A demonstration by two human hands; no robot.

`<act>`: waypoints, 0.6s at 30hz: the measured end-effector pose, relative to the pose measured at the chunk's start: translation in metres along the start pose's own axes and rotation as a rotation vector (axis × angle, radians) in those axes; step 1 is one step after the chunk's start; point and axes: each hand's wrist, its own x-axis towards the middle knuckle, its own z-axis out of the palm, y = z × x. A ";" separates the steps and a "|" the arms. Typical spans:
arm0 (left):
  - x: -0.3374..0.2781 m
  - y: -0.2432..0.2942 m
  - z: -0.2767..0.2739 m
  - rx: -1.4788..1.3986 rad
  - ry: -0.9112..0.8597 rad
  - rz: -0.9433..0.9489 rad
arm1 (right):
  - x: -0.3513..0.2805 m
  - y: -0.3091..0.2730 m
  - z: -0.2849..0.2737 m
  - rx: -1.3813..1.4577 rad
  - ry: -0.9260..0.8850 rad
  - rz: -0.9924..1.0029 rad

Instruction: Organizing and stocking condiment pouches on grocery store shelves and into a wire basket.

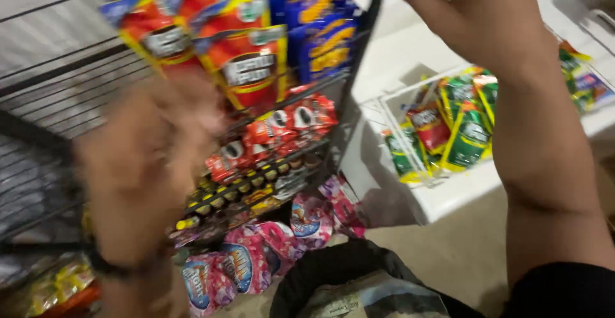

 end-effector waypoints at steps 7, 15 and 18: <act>0.011 0.021 0.148 -0.182 -0.513 -0.109 | -0.078 0.021 -0.034 0.152 -0.135 0.442; 0.038 -0.069 0.362 0.122 -0.640 -0.074 | -0.196 0.096 0.036 0.265 -0.272 0.684; 0.043 -0.113 0.433 0.309 -0.766 -0.090 | -0.230 0.118 0.067 0.239 -0.415 0.704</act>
